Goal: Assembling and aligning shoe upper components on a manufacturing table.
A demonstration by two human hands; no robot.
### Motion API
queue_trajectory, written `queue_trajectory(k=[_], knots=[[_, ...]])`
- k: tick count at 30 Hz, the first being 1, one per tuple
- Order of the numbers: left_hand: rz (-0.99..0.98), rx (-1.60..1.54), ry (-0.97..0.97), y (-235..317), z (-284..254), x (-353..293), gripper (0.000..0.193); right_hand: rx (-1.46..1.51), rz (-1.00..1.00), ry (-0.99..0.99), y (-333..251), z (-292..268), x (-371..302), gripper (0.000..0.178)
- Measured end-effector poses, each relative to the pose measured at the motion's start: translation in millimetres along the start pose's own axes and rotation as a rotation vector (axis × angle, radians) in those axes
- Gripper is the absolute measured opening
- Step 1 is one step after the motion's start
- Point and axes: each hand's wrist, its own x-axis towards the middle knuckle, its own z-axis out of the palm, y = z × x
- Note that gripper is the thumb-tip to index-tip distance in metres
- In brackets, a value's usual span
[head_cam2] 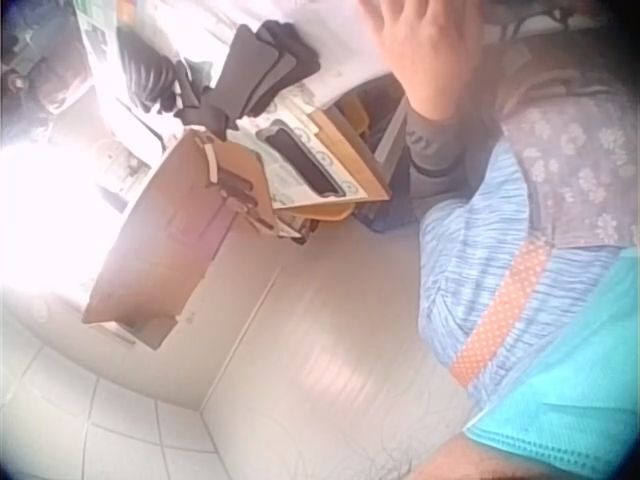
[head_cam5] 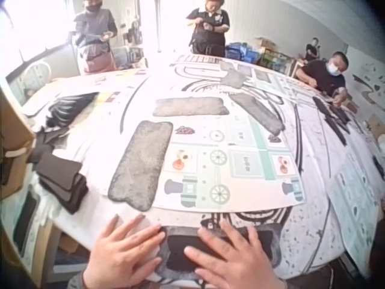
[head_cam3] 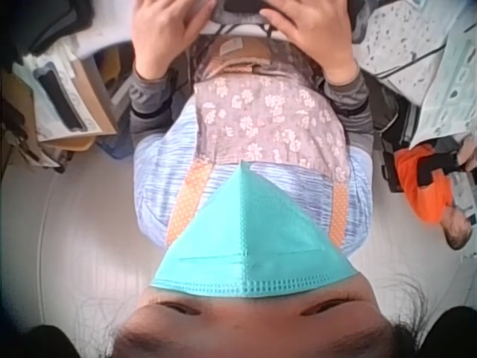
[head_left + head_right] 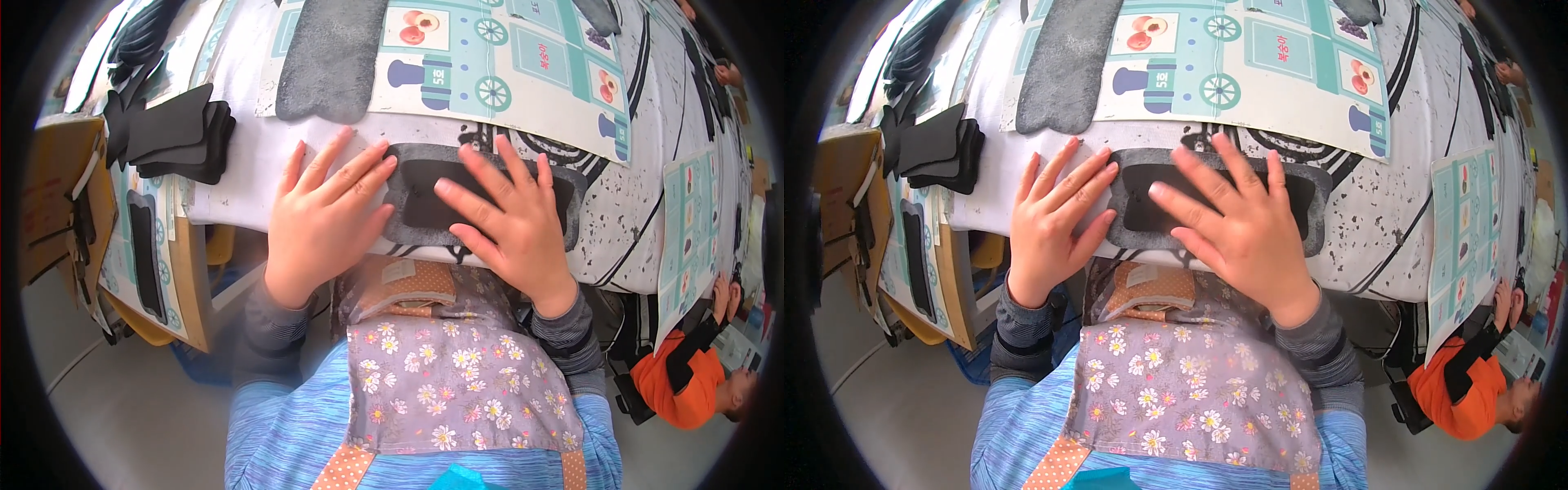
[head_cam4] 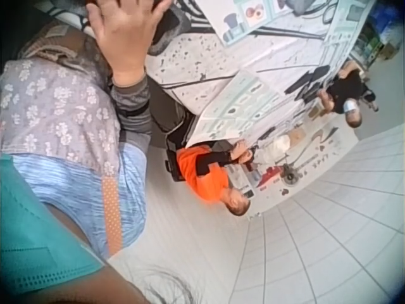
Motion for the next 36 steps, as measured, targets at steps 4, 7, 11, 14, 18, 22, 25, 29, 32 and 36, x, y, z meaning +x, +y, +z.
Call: queue_trajectory(k=[4,7,11,14,18,22,25,29,32,36], knots=[[0.008,-0.009,0.015,-1.9,1.1,-1.0,0.046,-0.046,-0.148,-0.091,5.2,2.1,-1.9,0.043],[0.009,-0.008,0.013,-1.9,0.6,-1.3,0.046,-0.008,-0.109,-0.152,1.6,-4.6,-0.6,0.046],[0.005,-0.010,-0.003,-0.5,-0.9,-0.4,0.046,-0.062,-0.093,-0.197,-3.2,-5.0,-1.3,0.053],[0.000,0.003,-0.009,0.5,-1.1,-1.0,0.046,-0.091,-0.047,-0.216,-9.0,-4.1,-4.3,0.062],[0.004,0.012,0.000,-0.2,-0.9,-1.8,0.047,-0.111,0.002,-0.206,-17.7,-0.6,-6.7,0.069],[0.004,0.022,0.001,1.3,-0.1,-2.2,0.051,-0.103,0.075,-0.190,-29.5,5.2,-9.0,0.077],[-0.054,-0.029,0.064,2.1,5.3,-7.0,0.056,-0.067,0.061,-0.166,-31.5,6.7,-9.8,0.081],[0.007,-0.121,0.192,14.0,10.4,-18.6,0.060,-0.080,0.048,-0.169,-31.0,9.3,-11.0,0.087],[0.159,-0.034,-0.001,51.1,7.2,-23.4,0.053,-0.075,0.042,-0.152,-30.8,11.4,-12.6,0.087],[0.195,-0.055,0.129,58.6,19.5,-28.8,0.045,-0.063,0.039,-0.136,-29.2,13.2,-14.5,0.087]])
